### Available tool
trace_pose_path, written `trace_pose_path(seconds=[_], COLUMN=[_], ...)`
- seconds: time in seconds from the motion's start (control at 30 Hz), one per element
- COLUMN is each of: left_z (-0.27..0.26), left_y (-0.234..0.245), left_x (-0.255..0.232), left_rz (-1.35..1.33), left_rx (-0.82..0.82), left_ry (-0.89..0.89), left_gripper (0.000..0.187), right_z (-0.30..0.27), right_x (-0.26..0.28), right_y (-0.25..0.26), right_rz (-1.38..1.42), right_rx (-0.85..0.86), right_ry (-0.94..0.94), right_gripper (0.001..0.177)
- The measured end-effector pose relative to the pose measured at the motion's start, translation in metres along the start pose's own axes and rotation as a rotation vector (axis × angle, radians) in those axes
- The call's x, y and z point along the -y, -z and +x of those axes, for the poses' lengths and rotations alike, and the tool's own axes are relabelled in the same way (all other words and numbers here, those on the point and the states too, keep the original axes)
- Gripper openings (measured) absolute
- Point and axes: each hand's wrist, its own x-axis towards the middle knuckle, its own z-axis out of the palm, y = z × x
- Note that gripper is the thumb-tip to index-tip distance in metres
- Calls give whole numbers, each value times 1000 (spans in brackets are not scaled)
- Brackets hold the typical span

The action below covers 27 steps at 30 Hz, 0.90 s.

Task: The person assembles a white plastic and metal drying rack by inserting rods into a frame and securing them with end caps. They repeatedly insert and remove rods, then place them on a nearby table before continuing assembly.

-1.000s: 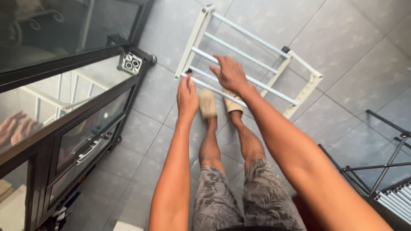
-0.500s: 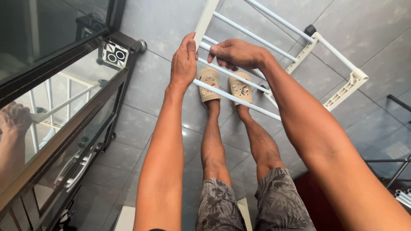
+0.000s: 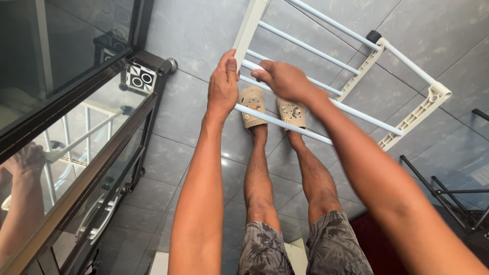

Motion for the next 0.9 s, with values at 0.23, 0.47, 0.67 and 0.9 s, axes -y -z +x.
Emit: trace_pose_path(seconds=[0.23, 0.47, 0.67, 0.9], left_z=[3, -2, -1, 3], left_y=[-1, -10, -14, -15], left_x=[-8, -12, -2, -1], left_rz=[-42, -11, 21, -50], left_rx=[17, -4, -28, 10], left_ry=[-16, -22, -35, -83], left_gripper=[54, 54, 54, 57], right_z=[37, -11, -21, 26], right_x=[-27, -13, -4, -32], right_y=[36, -28, -37, 28], right_rz=[619, -266, -221, 366], right_rx=[621, -296, -519, 407], right_ry=[-151, 75, 97, -29], right_gripper=[47, 36, 31, 45])
